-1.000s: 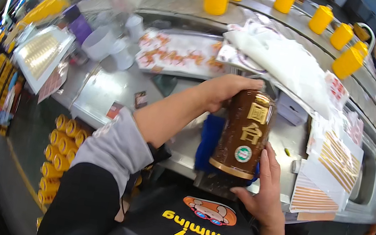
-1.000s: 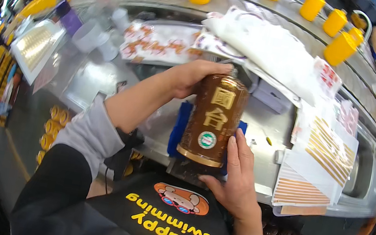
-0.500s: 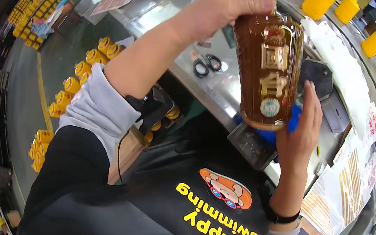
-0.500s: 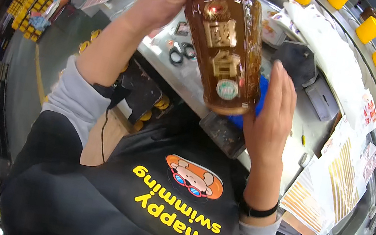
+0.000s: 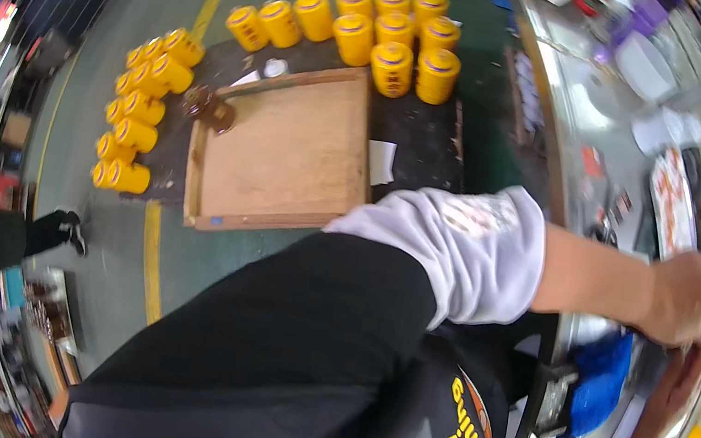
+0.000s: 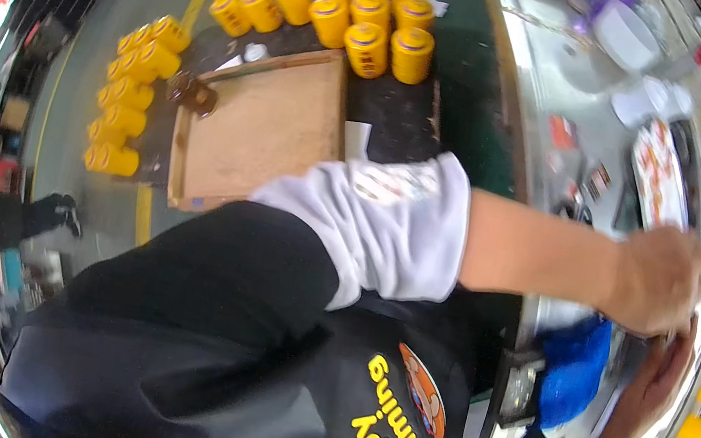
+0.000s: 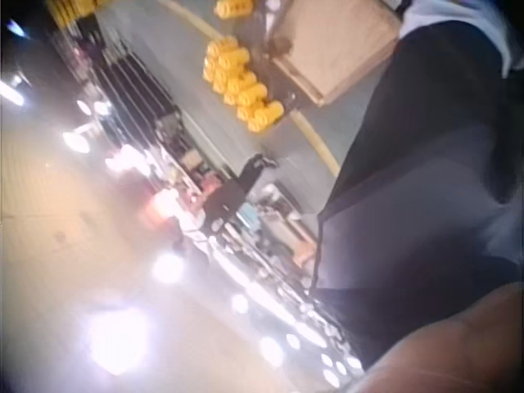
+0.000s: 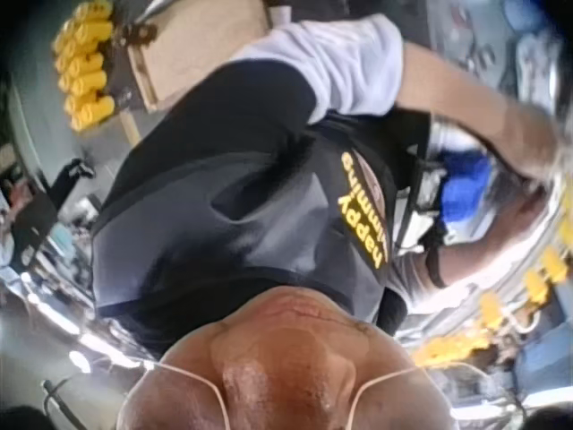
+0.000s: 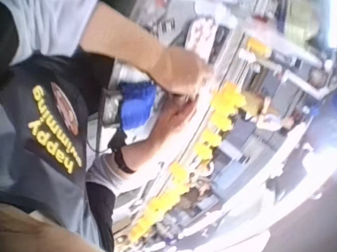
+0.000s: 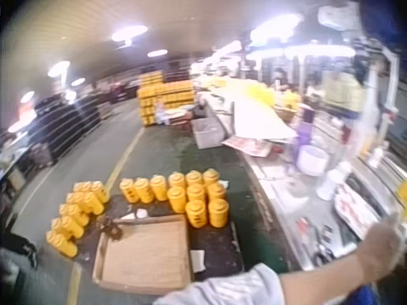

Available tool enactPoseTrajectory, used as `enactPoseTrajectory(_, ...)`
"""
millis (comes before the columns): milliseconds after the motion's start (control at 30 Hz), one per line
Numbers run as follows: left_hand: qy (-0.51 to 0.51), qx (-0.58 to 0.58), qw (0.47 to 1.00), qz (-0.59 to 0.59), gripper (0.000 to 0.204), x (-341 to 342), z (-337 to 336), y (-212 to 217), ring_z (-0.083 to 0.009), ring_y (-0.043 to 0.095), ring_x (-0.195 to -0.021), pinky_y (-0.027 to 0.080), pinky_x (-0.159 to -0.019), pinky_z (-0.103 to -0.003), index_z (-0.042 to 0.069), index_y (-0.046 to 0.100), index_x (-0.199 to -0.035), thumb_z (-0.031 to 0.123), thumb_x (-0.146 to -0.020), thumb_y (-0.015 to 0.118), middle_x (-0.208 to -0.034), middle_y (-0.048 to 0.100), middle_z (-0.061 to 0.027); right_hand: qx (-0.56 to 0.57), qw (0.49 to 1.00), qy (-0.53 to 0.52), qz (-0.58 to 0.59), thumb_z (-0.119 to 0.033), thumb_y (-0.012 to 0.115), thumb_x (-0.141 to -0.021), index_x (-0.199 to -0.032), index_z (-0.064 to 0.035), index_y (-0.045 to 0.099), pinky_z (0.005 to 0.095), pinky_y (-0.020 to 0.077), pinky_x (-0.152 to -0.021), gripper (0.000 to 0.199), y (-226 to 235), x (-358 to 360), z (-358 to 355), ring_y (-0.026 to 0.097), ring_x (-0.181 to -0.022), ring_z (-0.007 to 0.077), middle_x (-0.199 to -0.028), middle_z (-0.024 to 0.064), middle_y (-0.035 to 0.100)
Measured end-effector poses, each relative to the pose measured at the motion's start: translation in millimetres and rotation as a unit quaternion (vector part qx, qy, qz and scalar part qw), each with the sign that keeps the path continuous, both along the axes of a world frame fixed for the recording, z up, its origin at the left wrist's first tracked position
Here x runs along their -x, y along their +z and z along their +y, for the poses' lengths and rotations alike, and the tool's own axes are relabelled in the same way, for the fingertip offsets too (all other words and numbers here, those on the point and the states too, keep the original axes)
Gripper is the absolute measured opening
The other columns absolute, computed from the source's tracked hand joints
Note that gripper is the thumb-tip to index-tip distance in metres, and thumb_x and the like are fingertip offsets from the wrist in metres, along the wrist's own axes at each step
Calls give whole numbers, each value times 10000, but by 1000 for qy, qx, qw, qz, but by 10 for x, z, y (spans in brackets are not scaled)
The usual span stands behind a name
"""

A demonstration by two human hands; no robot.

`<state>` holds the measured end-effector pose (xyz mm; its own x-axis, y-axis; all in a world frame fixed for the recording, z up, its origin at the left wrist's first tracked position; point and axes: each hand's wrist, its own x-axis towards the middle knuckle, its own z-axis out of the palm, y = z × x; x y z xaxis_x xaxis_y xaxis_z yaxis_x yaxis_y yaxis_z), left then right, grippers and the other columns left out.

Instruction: Applying and smoothing gold decorative labels onto brown textured bottles at a manufacturing workstation.

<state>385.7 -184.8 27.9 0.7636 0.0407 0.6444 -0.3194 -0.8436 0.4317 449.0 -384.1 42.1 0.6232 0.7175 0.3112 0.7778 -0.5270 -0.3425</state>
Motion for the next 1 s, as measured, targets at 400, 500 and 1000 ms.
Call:
enactPoseTrajectory(400,658,35,750,55,220,4552,3353,-1938,-326,605,-1030,467,-930,-417,39,653,-1094,139,-933,542,-1067,634,-167,-28,989,-103,107,-338,514,-1026,-1403,-5,463,343,438,-1007,505,2,-619,31,555,-1184,226,-1329,128,569)
enactPoseTrajectory(500,812,-27,485,324,358,6340,3730,-2438,-355,659,-964,516,-836,-485,123,700,-1130,348,-860,631,-1051,699,-156,-40,980,-137,141,-312,514,-1027,-1346,6,516,338,421,-1026,451,191,-429,184,539,-1171,209,-1294,132,571)
enactPoseTrajectory(1000,725,91,583,356,432,7392,4201,-3184,-411,639,-988,487,-862,-469,-21,580,-1099,382,-943,572,-1049,674,-237,14,986,-97,-133,-268,601,-966,-1065,-5,648,297,464,-844,285,803,-135,1446,599,-887,146,-944,71,655)
